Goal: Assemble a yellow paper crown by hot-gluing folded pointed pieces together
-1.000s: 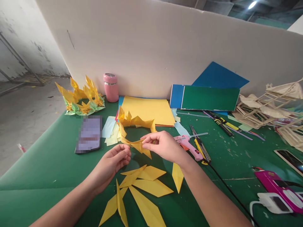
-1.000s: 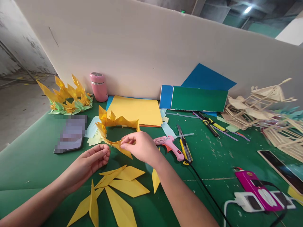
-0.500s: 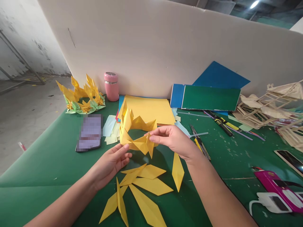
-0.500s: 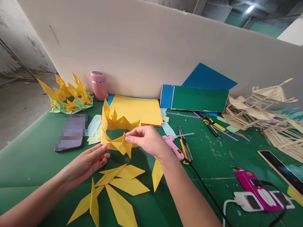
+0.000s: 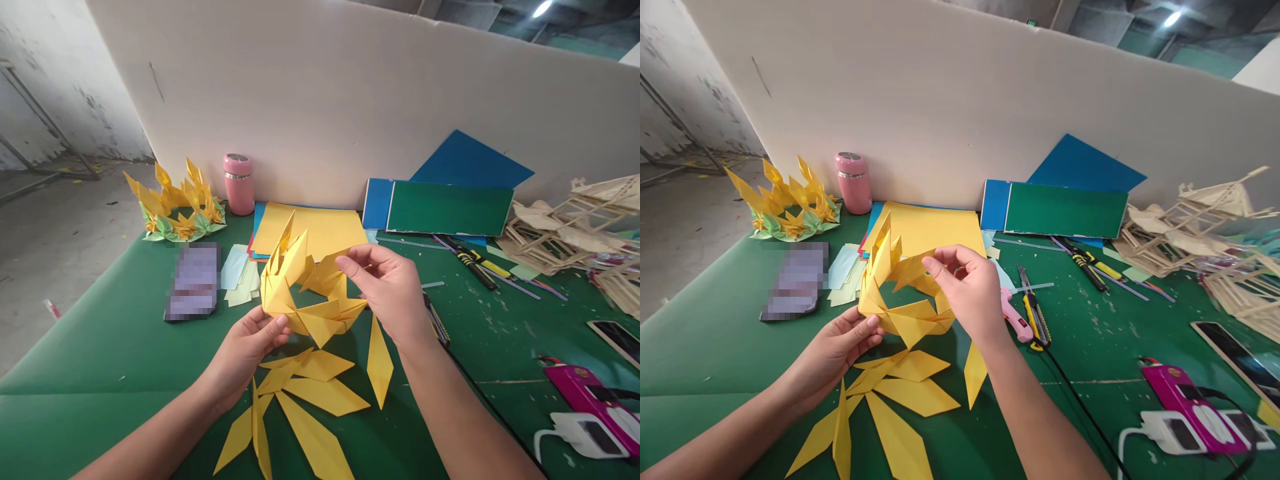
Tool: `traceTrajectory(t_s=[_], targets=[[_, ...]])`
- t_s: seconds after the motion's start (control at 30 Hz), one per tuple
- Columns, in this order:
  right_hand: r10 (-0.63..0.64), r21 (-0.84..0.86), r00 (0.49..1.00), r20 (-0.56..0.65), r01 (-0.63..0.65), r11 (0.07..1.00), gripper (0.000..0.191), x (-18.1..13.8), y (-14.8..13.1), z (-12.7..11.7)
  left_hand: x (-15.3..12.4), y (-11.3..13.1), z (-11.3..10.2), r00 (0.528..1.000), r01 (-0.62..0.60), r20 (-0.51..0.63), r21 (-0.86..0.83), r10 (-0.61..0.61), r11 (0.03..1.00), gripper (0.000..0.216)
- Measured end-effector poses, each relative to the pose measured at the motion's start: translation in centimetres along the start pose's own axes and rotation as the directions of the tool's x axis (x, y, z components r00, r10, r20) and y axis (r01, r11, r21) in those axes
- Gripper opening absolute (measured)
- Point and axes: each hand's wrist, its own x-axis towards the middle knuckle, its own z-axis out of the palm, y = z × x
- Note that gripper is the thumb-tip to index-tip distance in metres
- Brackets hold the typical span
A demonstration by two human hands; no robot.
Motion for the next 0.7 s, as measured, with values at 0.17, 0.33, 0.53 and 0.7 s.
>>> traceTrajectory(t_s=[0.17, 0.33, 0.53, 0.7], targets=[[-0.026, -0.116, 0.997, 0.071, 0.034, 0.993, 0.015, -0.3, 0.5, 0.6, 0.0, -0.1, 0.0, 0.999, -0.032, 0.034, 0.005, 0.031, 0.999, 0.029], [0.004, -0.128, 0.99, 0.14, 0.015, 0.992, 0.013, -0.7, 0.4, 1.0, 0.0, -0.3, -0.1, 0.997, -0.062, 0.057, 0.047, 0.059, 0.997, 0.027], [0.007, -0.16, 0.988, 0.156, 0.018, 0.987, 0.012, -1.0, 0.0, 1.2, -0.1, -0.2, 0.0, 0.997, -0.059, 0.046, 0.052, 0.056, 0.997, 0.027], [0.003, -0.152, 0.989, 0.151, 0.021, 0.988, 0.012, -1.2, -0.2, 1.3, 0.1, -0.3, -0.1, 0.997, -0.041, 0.064, -0.006, 0.041, 0.999, 0.025]])
